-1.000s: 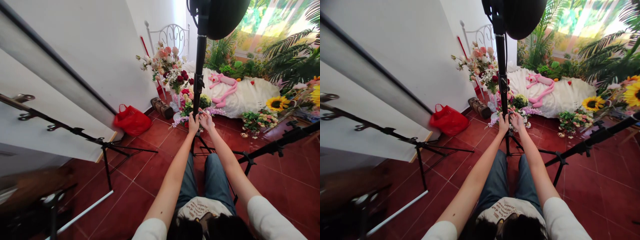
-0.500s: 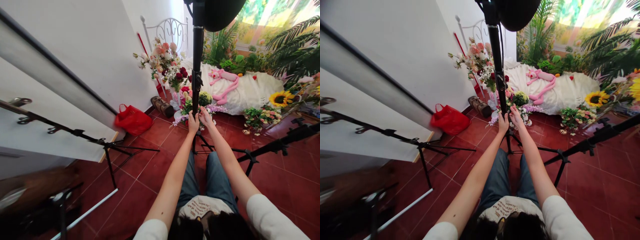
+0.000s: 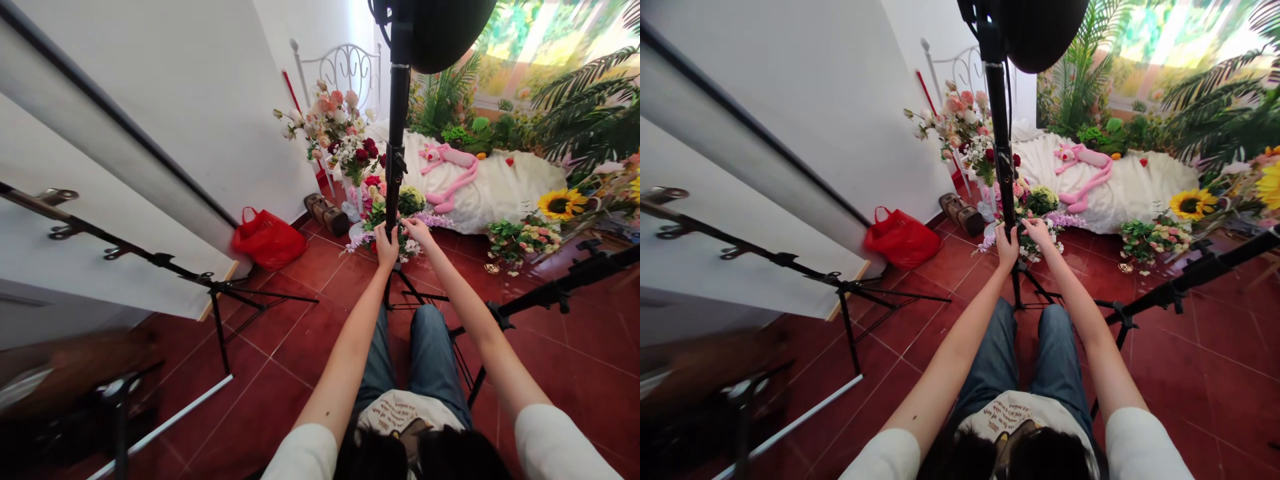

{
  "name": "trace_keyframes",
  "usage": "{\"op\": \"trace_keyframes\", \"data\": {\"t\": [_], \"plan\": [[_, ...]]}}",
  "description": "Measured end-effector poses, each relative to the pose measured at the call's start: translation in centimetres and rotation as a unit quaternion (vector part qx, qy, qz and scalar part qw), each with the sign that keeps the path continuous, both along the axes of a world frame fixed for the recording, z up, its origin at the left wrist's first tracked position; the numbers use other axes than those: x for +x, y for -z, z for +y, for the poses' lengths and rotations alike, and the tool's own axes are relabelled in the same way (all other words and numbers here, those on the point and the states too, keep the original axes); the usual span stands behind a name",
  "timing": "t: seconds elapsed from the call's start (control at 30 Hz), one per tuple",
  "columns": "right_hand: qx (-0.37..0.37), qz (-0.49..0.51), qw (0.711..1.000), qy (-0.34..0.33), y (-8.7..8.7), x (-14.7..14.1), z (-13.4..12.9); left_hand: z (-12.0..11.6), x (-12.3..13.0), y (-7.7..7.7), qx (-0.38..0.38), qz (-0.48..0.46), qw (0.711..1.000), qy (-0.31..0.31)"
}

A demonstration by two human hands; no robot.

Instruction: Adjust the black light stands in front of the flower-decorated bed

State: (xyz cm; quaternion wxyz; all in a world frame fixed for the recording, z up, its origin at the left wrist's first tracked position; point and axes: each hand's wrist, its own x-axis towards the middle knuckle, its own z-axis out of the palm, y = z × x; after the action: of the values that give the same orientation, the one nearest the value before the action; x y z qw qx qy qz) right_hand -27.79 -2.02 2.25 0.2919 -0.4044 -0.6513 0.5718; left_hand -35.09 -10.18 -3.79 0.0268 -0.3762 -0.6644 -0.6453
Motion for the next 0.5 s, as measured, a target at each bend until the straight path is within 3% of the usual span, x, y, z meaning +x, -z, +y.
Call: {"op": "trace_keyframes", "data": {"t": [0.13, 0.23, 0.3, 0.4, 0.43, 0.5], "plan": [[-0.044, 0.007, 0.997, -0.064, -0.7, 6.9, -1.5, 0.0, 1.0, -0.5, 0.003, -0.022, 0.999, -0.031], [-0.060, 0.005, 0.996, -0.062, 0.1, 13.5, -2.2, -0.1, 2.3, -1.4, 0.010, -0.053, 0.996, -0.065], [-0.080, 0.018, 0.997, -0.016, 1.3, 18.0, -2.5, -0.2, 3.5, -1.9, 0.021, -0.097, 0.987, -0.127], [-0.129, 0.051, 0.987, 0.085, 3.5, 24.1, -2.8, -0.1, 6.3, -2.1, 0.025, -0.203, 0.948, -0.244], [-0.151, 0.071, 0.978, 0.128, 4.1, 26.0, -3.0, 0.0, 7.5, -2.0, 0.021, -0.236, 0.938, -0.253], [-0.198, 0.111, 0.950, 0.213, 5.1, 29.3, -3.4, 0.6, 10.1, -1.6, 0.018, -0.280, 0.942, -0.181]]}}
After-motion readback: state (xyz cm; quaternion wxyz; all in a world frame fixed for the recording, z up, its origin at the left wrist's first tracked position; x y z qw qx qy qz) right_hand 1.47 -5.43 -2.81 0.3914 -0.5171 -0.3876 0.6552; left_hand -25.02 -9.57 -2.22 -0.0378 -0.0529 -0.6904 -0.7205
